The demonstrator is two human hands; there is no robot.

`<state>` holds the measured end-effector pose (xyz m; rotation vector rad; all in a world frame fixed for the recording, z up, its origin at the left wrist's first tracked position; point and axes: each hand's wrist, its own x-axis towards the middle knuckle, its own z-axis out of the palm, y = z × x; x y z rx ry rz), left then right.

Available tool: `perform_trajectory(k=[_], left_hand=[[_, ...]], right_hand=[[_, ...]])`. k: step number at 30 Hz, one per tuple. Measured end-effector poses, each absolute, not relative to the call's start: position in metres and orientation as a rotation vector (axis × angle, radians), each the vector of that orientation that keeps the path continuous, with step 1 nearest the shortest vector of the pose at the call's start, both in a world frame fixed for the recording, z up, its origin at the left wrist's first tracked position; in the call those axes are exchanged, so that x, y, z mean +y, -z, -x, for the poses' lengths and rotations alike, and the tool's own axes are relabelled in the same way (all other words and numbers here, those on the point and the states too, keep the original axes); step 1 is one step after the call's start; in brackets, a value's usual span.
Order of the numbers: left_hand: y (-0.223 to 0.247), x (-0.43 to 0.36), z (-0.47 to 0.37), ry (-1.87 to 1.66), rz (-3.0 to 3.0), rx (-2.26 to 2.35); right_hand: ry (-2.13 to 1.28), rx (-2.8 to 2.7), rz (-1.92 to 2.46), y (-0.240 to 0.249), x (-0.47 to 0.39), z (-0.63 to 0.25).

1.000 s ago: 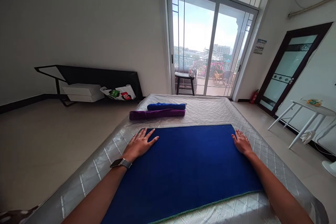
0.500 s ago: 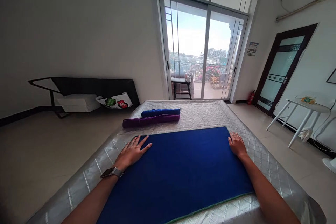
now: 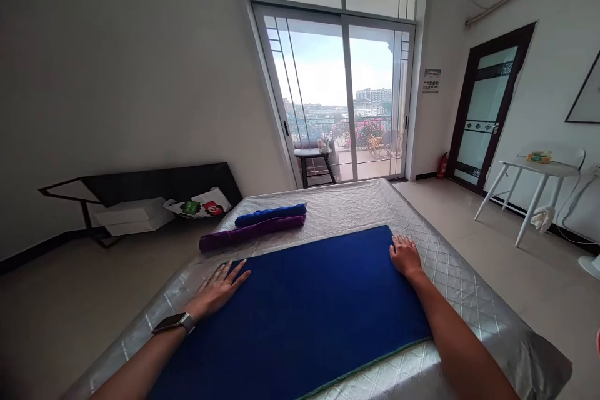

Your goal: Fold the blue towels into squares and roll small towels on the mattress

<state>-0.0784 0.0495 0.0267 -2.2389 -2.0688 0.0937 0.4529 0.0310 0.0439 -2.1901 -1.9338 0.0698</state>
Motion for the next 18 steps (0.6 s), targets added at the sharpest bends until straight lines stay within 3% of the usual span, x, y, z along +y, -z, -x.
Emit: perform_trajectory(k=[3, 7, 14, 18], left_hand=[[-0.032, 0.049, 0.075, -0.262, 2.221, -2.096], [-0.047, 0.053, 0.034, -0.084, 2.022, -2.225], [-0.091, 0.051, -0.155, 0.178, 2.604, -1.863], [-0.099, 0.069, -0.250, 0.202, 2.771, -1.902]], right_hand=[[-0.085, -1.920, 2.193, -0.046, 0.029, -0.451], [-0.122, -1.874, 2.169, -0.055, 0.029, -0.452], [-0.164, -1.623, 2.086, -0.114, -0.008, -0.466], [-0.243, -1.495, 2.331, -0.138, -0.067, -0.480]])
